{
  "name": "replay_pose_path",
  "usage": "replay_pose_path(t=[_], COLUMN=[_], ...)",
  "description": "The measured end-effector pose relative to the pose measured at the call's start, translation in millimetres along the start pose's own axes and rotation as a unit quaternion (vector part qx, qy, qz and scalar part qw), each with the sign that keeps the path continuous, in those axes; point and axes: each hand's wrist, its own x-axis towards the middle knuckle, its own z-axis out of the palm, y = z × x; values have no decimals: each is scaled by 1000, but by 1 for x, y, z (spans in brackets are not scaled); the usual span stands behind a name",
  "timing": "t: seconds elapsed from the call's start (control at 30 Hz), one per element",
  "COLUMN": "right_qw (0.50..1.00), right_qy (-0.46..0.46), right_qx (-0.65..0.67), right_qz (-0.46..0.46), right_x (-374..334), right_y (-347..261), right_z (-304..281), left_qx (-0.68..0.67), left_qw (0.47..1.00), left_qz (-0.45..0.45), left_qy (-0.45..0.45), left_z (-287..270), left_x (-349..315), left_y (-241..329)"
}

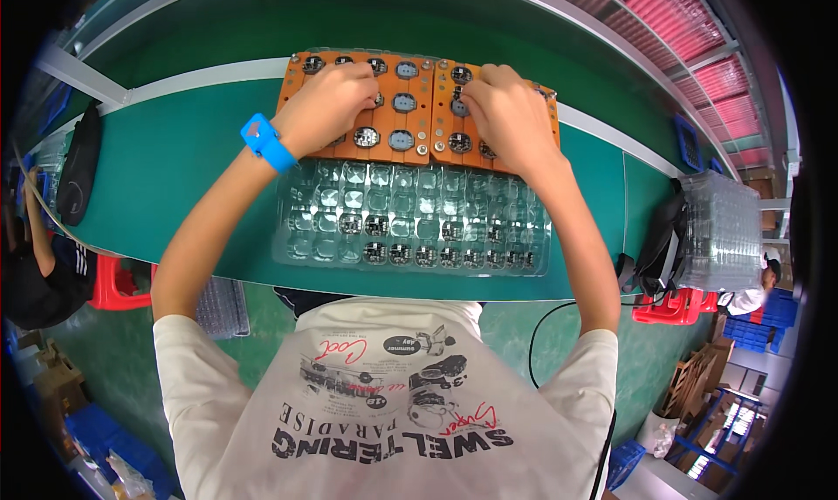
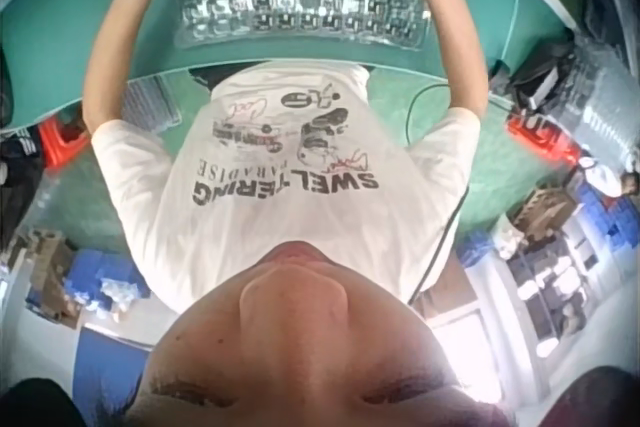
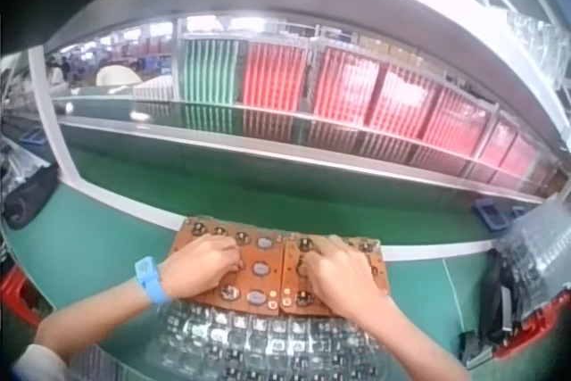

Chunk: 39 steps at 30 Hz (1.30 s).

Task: The person is assembling small electronic components into trays and boards on a factory assembly line.

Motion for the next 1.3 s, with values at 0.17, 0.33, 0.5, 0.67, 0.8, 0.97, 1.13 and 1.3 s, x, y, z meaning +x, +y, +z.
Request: replay_pose_path(t=[0.17,0.33,0.5,0.67,0.8,0.97,1.13,1.3], right_qw=[997,996,994,988,991,988,973,941], right_qy=[-33,-51,-61,-25,-112,-4,-210,-317], right_qx=[-30,-24,-27,-112,-64,-94,97,118], right_qz=[-70,-65,-84,-104,-40,-120,-3,6], right_x=[-4,-3,5,-2,0,-1,-46,-99], right_y=[7,8,13,3,16,8,-41,-67], right_z=[22,13,18,20,14,14,-47,-24], left_qx=[-10,39,135,141,4,-21,1,-16], left_qw=[1000,999,990,990,994,986,991,999], left_qz=[-4,6,2,7,-1,-29,-20,-7], left_qy=[16,-28,-31,10,-109,-161,-133,36], left_z=[3,0,-2,-24,-43,-21,-26,-33], left_x=[-5,2,6,-4,-52,-93,-79,-18], left_y=[1,-3,2,30,89,95,89,59])
